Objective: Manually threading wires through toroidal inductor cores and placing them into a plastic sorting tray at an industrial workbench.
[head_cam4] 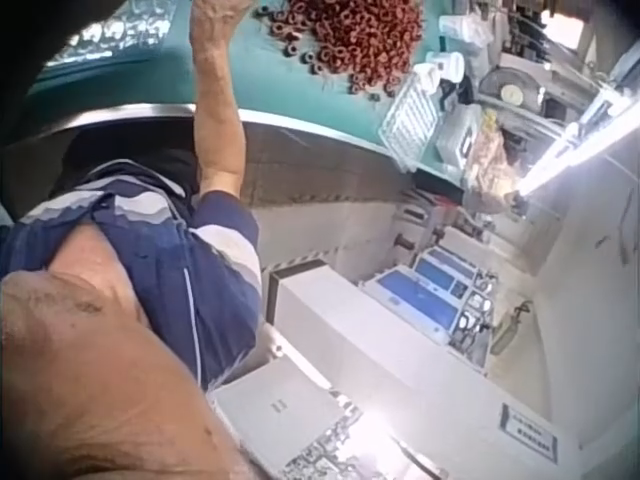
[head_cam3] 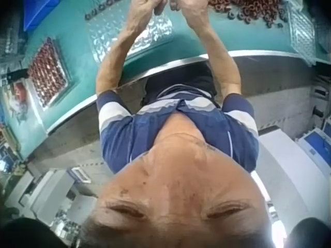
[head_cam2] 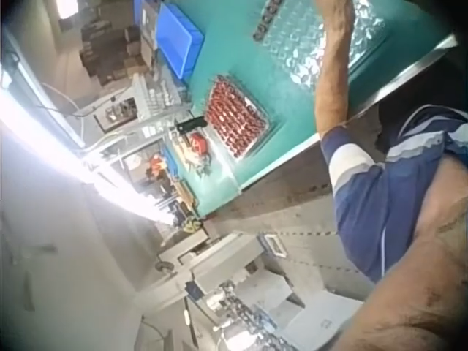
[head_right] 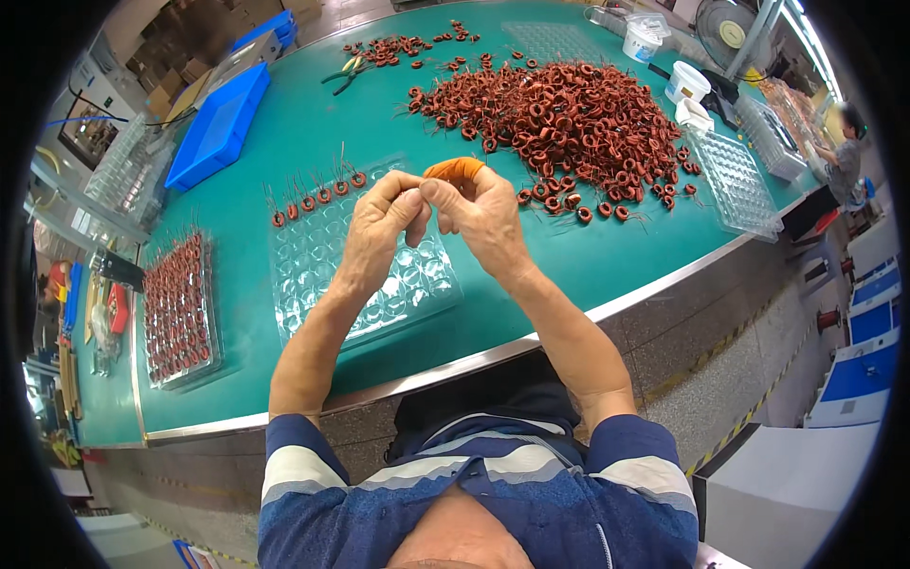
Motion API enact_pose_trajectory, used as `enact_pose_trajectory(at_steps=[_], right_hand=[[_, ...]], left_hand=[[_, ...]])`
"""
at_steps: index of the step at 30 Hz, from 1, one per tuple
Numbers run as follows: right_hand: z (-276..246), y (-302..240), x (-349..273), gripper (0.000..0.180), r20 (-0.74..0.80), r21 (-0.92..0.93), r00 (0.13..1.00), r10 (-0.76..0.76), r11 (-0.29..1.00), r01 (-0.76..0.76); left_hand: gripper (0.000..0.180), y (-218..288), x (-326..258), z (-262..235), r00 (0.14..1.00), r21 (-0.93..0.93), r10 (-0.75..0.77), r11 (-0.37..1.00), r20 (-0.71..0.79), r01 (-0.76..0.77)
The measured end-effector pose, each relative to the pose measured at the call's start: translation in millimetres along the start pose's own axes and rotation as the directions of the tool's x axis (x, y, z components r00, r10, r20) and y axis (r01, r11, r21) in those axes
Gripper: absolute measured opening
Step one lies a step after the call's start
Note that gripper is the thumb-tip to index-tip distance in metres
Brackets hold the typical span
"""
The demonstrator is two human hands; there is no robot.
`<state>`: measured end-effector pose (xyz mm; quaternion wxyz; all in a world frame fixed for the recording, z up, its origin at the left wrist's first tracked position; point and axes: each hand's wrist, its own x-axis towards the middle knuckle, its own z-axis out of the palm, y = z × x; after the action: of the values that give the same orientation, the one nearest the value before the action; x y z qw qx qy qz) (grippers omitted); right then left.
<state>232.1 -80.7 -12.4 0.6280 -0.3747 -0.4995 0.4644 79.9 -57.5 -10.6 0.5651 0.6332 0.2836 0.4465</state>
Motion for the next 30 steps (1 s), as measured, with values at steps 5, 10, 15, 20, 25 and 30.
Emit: enact_pose_trajectory(at_steps=[5,10,15,20,25,30], right_hand=[[-9,11,11,0.027,0.037,0.052,0.999,0.039,0.998,-0.041],[-15,13,9,0.041,-0.023,0.116,0.997,0.070,0.991,-0.067],[-9,5,-2,0.052,-0.183,-0.059,0.975,-0.123,0.992,0.114],[-1,2,-1,0.027,-0.084,-0.177,0.991,-0.105,0.980,0.089],[10,-16,28,0.017,0.062,-0.319,0.983,-0.172,0.930,0.182],[26,11,108,0.015,0.350,-0.537,0.932,-0.092,0.795,0.281]], left_hand=[[0.026,-8,5,0,0.997,-0.008,-0.032,0.999,0.074,0.033],[0.041,-19,5,-3,0.999,-0.009,0.007,1.000,0.050,-0.006],[0.032,-21,7,-3,0.997,-0.055,0.057,0.997,0.056,-0.054],[0.027,-19,4,-8,0.989,0.045,0.082,0.995,0.122,-0.088],[0.037,19,12,-46,0.923,0.265,0.368,0.906,-0.111,-0.329],[0.032,70,0,-89,0.695,0.273,0.539,0.842,-0.475,-0.466]])
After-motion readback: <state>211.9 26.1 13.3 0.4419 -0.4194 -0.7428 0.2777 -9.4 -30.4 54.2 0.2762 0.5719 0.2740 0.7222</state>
